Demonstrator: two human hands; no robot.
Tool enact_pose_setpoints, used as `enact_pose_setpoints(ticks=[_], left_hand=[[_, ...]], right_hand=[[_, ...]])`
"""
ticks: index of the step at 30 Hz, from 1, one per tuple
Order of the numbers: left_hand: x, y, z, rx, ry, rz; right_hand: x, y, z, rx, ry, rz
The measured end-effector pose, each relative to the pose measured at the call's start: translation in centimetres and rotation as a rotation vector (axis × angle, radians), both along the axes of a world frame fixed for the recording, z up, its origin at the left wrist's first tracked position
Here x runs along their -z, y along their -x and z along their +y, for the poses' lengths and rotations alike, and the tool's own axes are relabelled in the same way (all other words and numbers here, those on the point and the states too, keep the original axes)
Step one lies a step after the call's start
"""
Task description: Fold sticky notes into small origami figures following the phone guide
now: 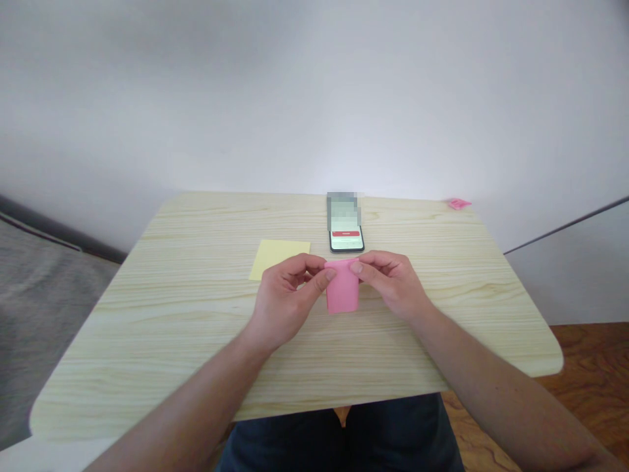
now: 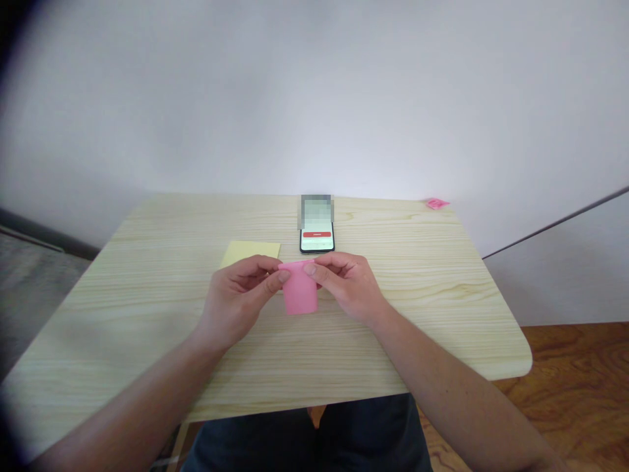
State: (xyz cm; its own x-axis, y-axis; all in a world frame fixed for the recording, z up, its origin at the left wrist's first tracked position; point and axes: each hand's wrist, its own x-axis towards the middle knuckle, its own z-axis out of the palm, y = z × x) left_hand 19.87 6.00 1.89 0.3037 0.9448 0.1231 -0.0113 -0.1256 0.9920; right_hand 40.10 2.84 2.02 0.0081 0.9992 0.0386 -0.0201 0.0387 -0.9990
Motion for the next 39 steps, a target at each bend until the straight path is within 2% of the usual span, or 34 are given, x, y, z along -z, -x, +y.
enact_pose_setpoints(ticks=[10, 21, 27, 33, 39], left_hand=[[-0.07, 0.03, -0.04, 0.016, 0.052, 0.001], [0.14, 0.22, 0.11, 0.035, 0.035, 0.006], [-0.18, 0.13, 0.05, 0.056, 0.059, 0.007], [-0.83, -0.13, 0.13, 0.020, 0.100, -0.010], [-0.68, -0.10, 0.32, 0.030, 0.105, 0.007]], right_hand=[[-0.08, -0.07, -0.06, 0.002, -0.028, -0.030], [-0.43, -0.02, -0.17, -0.005, -0.016, -0.110], [-0.04, -0.09, -0.07, -0.027, 0.018, -0.065], [0.20, 0.03, -0.02, -0.118, 0.065, -0.068], [0.09, 0.07, -0.06, -0.108, 0.057, -0.103]])
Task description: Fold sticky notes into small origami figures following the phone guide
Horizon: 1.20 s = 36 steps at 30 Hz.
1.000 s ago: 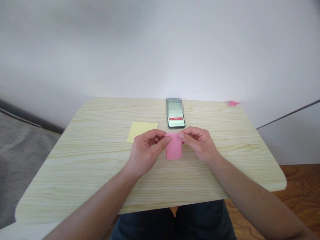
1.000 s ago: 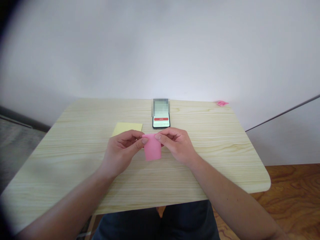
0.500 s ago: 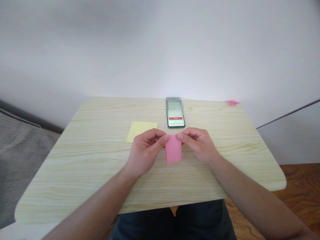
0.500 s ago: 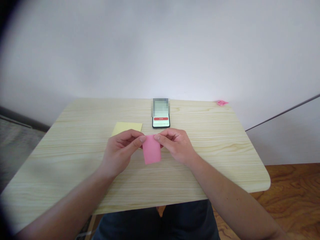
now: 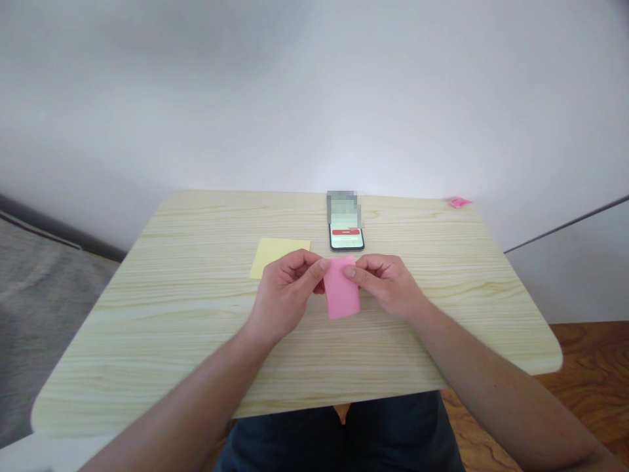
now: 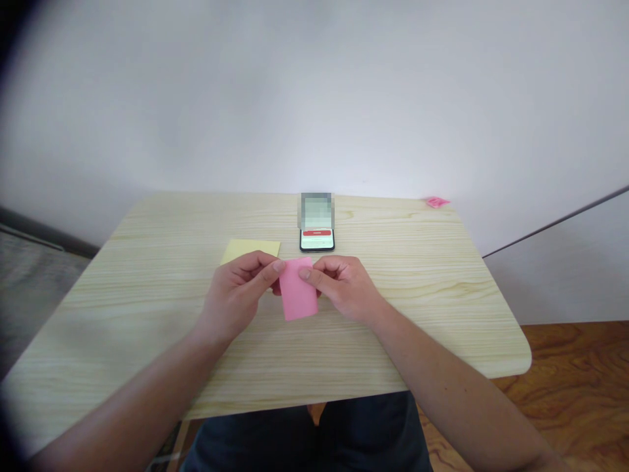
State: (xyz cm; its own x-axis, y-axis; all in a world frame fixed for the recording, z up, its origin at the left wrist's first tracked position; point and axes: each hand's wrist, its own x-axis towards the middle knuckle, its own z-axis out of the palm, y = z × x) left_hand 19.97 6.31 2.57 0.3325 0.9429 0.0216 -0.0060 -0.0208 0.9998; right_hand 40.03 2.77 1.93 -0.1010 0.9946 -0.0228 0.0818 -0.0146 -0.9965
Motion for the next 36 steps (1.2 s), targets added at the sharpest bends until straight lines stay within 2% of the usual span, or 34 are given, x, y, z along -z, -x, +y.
enact_pose_setpoints(ticks=[11, 20, 31, 36], left_hand=[[0.19, 0.00, -0.04, 0.069, 0.056, -0.034], [0.12, -0.02, 0.11, 0.022, 0.031, -0.020], [0.45, 0.04, 0.10, 0.023, 0.024, -0.021], [0.19, -0.05, 0.08, -0.026, 0.028, -0.041]], right_hand=[[0.26, -0.21, 0.04, 0.014, -0.017, -0.004], [-0.17, 0.11, -0.24, -0.095, -0.010, -0.052], [-0.03, 0.05, -0.25, -0.065, -0.030, -0.098], [-0.07, 0.08, -0.25, -0.102, -0.005, -0.067]])
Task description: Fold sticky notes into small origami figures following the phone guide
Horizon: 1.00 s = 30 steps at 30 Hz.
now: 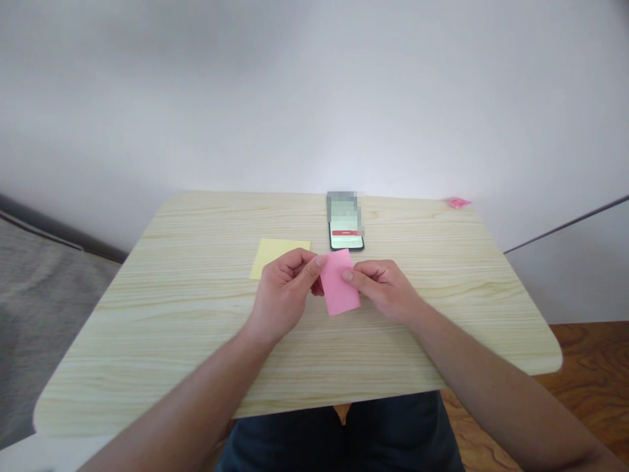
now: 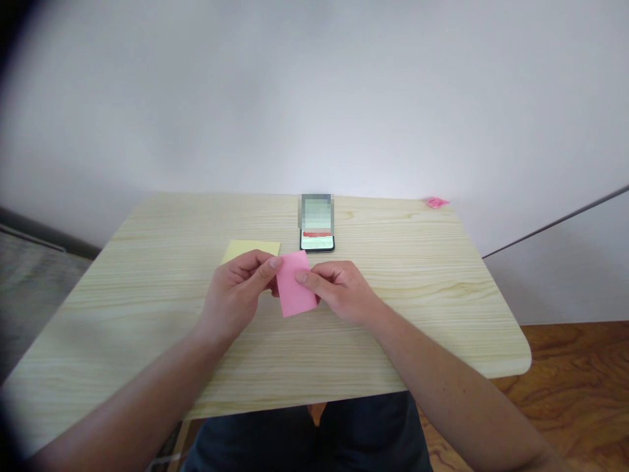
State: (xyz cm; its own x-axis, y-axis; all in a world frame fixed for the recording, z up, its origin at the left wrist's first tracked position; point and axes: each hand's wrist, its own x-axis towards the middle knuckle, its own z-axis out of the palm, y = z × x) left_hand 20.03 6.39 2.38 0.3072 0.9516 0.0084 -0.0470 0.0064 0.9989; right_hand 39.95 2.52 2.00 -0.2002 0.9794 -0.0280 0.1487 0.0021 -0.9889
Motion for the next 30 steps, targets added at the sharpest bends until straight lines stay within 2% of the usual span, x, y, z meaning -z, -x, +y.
enact_pose_setpoints(ticks=[6, 10, 15, 18, 21, 24, 30], left_hand=[[0.34, 0.19, 0.15, -0.057, 0.019, -0.067], [0.51, 0.48, 0.21, 0.017, 0.021, -0.125], [0.29, 0.59, 0.02, 0.157, -0.011, 0.012], [0.22, 0.54, -0.04, 0.134, -0.042, 0.050], [0.14, 0.49, 0.02, 0.061, -0.050, 0.005], [0.05, 0.41, 0.12, 0.001, -0.031, -0.043], [0.14, 0.37, 0.34, -0.017, 0.012, -0.105]], right_hand=[[-0.30, -0.11, 0.00, -0.072, -0.012, -0.030], [-0.59, -0.28, -0.13, -0.132, 0.007, -0.045], [-0.68, -0.40, -0.38, -0.295, 0.075, -0.023], [-0.44, -0.43, -0.33, -0.247, 0.085, -0.014], [-0.22, -0.52, -0.16, -0.157, 0.077, 0.034], [-0.14, -0.64, -0.04, -0.128, 0.070, 0.064], [-0.12, -0.68, -0.02, -0.090, 0.014, -0.037]])
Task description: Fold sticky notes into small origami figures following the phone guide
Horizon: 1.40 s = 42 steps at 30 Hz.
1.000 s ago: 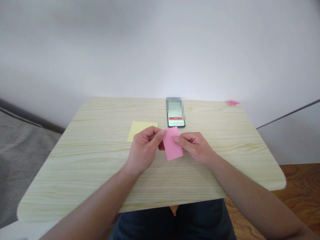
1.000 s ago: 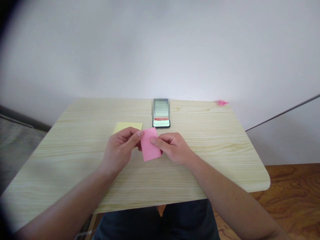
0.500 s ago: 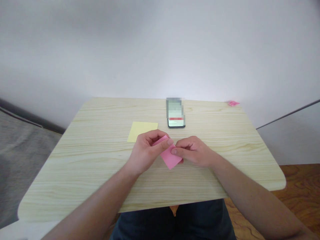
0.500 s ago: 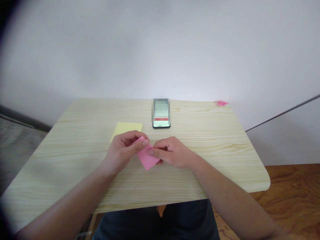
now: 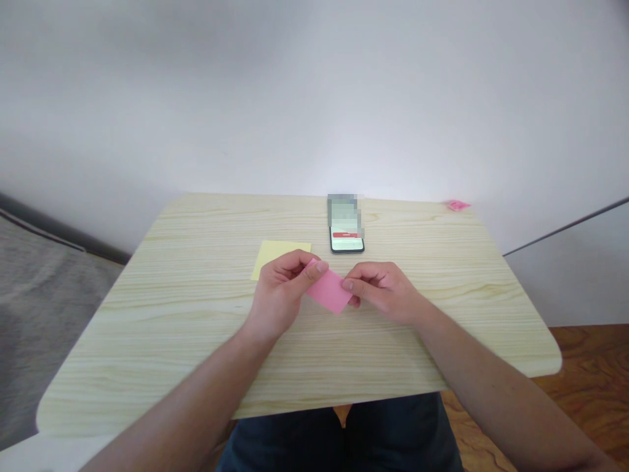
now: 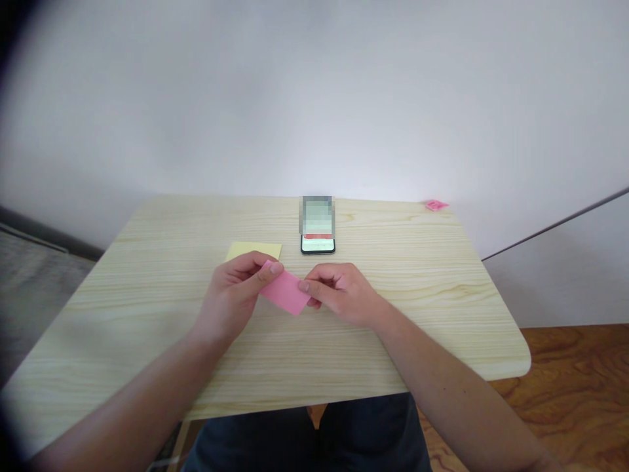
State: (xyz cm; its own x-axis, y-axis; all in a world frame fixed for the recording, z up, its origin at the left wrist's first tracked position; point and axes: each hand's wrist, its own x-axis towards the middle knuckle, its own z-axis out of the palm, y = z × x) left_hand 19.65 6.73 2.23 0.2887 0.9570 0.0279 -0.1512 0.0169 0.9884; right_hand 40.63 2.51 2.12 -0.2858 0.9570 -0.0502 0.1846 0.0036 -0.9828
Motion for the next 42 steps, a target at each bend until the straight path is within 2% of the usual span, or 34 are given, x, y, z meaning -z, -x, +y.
enact_pose_setpoints(ticks=[11, 18, 23, 32, 38, 42], left_hand=[[0.24, 0.31, 0.28, -0.093, -0.020, 0.026], [-0.06, 0.21, -0.22, 0.016, -0.042, 0.171], [-0.02, -0.03, -0.23, 0.048, -0.040, 0.196], [-0.10, 0.04, -0.37, 0.229, -0.064, 0.221], [-0.23, 0.05, -0.33, 0.099, -0.085, 0.156], [0.40, 0.19, -0.20, 0.099, -0.081, 0.140]], right_hand=[[0.11, 0.21, 0.07, 0.049, -0.028, -0.013], [-0.07, 0.06, -0.10, 0.021, -0.044, -0.079], [-0.18, 0.06, -0.12, 0.127, -0.103, -0.087], [0.13, -0.04, 0.43, 0.247, -0.132, 0.067], [-0.08, 0.04, 0.58, 0.201, -0.058, 0.160], [-0.21, 0.00, 0.64, 0.232, -0.097, 0.146]])
